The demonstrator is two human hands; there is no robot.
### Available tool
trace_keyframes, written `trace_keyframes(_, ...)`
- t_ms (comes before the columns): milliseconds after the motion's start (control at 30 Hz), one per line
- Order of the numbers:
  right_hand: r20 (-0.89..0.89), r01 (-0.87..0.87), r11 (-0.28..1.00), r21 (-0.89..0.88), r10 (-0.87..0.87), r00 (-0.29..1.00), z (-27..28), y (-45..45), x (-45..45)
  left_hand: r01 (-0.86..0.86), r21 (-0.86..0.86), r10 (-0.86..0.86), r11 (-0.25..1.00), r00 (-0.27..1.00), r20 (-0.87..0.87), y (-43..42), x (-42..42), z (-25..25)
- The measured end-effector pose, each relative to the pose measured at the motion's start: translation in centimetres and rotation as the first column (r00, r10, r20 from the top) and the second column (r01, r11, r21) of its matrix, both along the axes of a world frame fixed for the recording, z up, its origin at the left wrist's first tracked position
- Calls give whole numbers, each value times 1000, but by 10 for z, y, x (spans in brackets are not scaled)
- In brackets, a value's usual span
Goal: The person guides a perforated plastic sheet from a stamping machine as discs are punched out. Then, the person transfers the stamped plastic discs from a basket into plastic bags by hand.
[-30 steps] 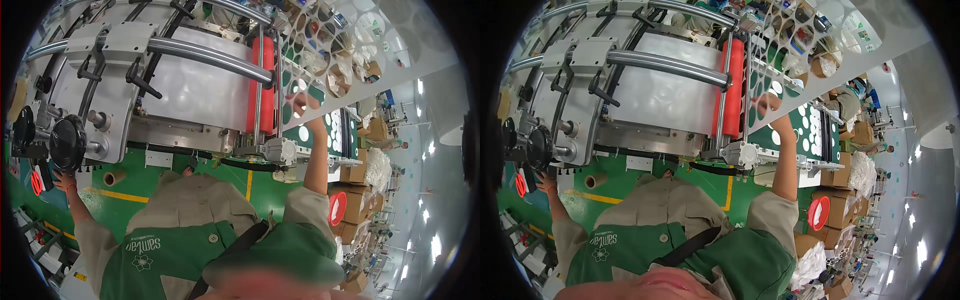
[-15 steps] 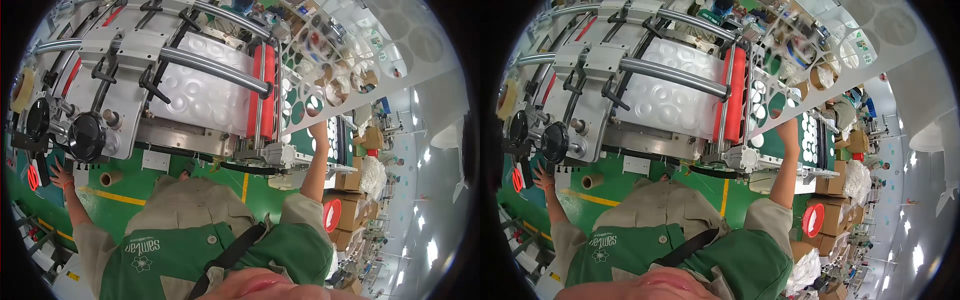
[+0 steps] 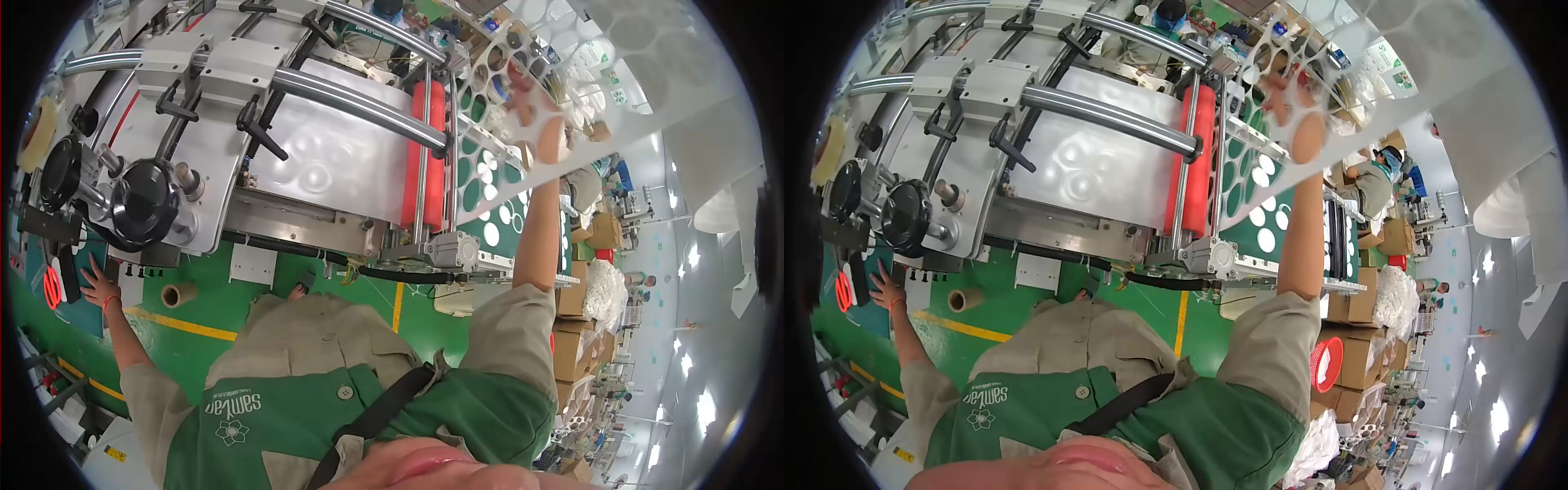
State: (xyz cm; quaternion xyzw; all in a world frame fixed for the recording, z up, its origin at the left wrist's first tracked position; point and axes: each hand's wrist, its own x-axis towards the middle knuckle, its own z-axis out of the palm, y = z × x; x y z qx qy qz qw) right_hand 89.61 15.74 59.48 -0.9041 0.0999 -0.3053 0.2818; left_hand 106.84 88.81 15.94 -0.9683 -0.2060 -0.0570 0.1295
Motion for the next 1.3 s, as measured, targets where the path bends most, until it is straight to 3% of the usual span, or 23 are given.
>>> trace_keyframes(33,143,59,998,18,-62,988,12,17,-2,2,1,-2,1000,1000,1,1,1,1)
trace_keyframes(67,140,56,998,18,-58,988,17,12,-3,5,2,-5,1000,1000,1,2,1,3)
trace_keyframes(133,474,-67,996,-63,89,876,29,-11,-16,10,-1,-10,1000,1000,4,3,3,6)
trace_keyframes(167,507,14,998,-64,20,862,27,-19,-24,19,-5,-19,1000,1000,12,4,2,6)
trace_keyframes(233,358,334,911,-243,-236,903,21,-16,-51,36,-21,-35,999,998,48,5,1,-1)
trace_keyframes(333,79,310,867,-390,-304,949,-39,-94,-77,42,-22,-40,999,997,67,3,-1,-5)
trace_keyframes(400,-97,205,864,-461,-278,956,-95,-144,-95,34,-3,-34,999,999,35,4,1,-1)
trace_keyframes(433,-235,208,940,-272,-274,933,-86,-89,-96,32,-3,-32,999,999,37,5,1,1)
trace_keyframes(467,-564,167,956,-241,-278,778,-86,-88,-104,29,-3,-29,1000,999,27,6,2,2)
trace_keyframes(567,-758,75,980,-184,-190,624,-112,-98,-121,20,-13,-20,1000,1000,10,3,1,1)
trace_keyframes(633,-306,-105,979,-176,47,951,-100,-84,-106,13,-27,-13,1000,1000,1,1,0,-3)
trace_keyframes(700,-90,122,992,-37,-125,988,-47,-24,-76,12,-51,-12,999,1000,6,2,1,-1)
trace_keyframes(767,93,-42,999,-28,44,995,-12,8,-57,18,-40,-18,999,1000,-2,2,1,3)
trace_keyframes(833,-133,-240,843,-482,200,971,30,26,-40,-31,-21,30,999,998,-53,1,3,3)
trace_keyframes(867,-165,-262,846,-464,208,964,35,20,-39,-35,-4,35,999,998,-54,0,3,3)
trace_keyframes(900,-61,-93,913,-396,75,995,32,22,-43,-34,-5,34,999,998,-51,-1,3,2)
trace_keyframes(967,107,260,888,-379,-237,965,38,18,-50,-17,20,18,1000,999,-40,0,1,1)
trace_keyframes(1000,106,252,889,-383,-229,968,41,10,-55,-25,16,25,1000,999,-43,0,0,1)
trace_keyframes(1067,553,330,913,-239,-151,820,36,-12,-68,32,12,-32,999,999,40,3,1,1)
trace_keyframes(1133,352,422,865,-272,-318,880,22,-11,-85,41,31,-43,999,998,55,1,-3,3)
trace_keyframes(1167,239,382,910,-162,-339,910,3,-22,-90,54,50,-58,997,996,72,-2,-5,4)
trace_keyframes(1233,-172,233,860,-454,-341,924,-44,-62,-110,62,28,-65,998,995,82,-7,-6,5)
trace_keyframes(1300,-377,87,949,-302,-203,904,-66,-50,-120,18,22,-19,1000,998,63,-11,-6,6)
